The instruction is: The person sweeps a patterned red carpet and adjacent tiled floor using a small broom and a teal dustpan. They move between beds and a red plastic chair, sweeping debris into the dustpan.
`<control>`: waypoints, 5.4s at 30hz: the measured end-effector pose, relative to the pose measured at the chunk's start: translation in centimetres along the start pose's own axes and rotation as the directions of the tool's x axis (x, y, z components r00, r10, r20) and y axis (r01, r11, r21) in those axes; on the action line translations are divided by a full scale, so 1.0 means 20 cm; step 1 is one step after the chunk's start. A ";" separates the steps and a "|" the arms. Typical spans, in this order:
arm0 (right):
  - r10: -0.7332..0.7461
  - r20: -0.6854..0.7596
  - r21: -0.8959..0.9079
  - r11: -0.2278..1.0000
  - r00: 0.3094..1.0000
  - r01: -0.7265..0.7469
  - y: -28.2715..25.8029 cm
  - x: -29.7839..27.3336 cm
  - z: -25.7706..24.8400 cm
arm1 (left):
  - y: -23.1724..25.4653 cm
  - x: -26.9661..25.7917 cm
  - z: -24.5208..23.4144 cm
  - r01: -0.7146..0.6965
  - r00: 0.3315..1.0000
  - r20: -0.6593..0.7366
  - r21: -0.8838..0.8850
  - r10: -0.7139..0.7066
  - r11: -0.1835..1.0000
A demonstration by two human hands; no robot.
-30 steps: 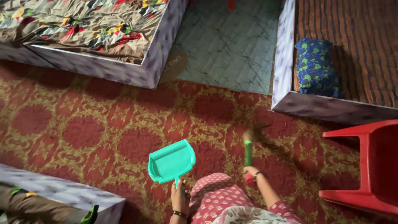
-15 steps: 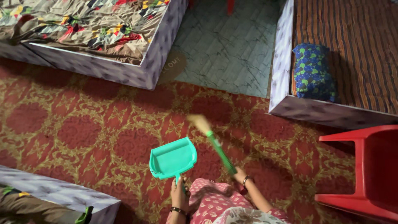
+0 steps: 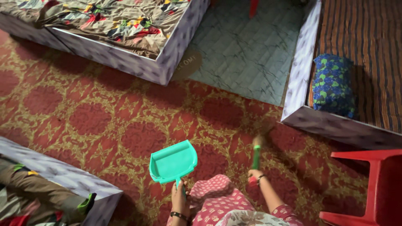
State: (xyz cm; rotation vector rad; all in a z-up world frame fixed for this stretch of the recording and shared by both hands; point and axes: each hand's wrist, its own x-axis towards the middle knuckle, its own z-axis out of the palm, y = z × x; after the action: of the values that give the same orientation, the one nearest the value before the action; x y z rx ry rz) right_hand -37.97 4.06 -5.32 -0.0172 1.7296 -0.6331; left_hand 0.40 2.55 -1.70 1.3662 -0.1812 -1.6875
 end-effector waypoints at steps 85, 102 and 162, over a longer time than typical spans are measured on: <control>-0.330 0.461 -0.352 0.784 0.824 0.511 -0.68 0.01 0.70 | 0.58 0.77 0.70 0.157 0.954 0.225 0.189 -0.198 0.969; -0.141 -0.285 -0.326 0.944 0.948 0.042 -1.21 0.27 -0.35 | 0.27 0.79 1.25 0.161 0.982 0.076 0.131 -0.172 0.978; -0.386 -0.120 -0.486 0.826 0.915 0.285 -1.65 0.54 -0.80 | 0.08 0.67 1.63 0.040 0.991 -0.131 0.016 -0.038 0.999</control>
State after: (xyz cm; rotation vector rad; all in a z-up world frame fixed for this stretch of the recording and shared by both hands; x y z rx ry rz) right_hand -66.05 -21.27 0.70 -0.6263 2.0778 -0.4733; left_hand -25.10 -21.40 2.11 1.4974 -0.0956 -1.6250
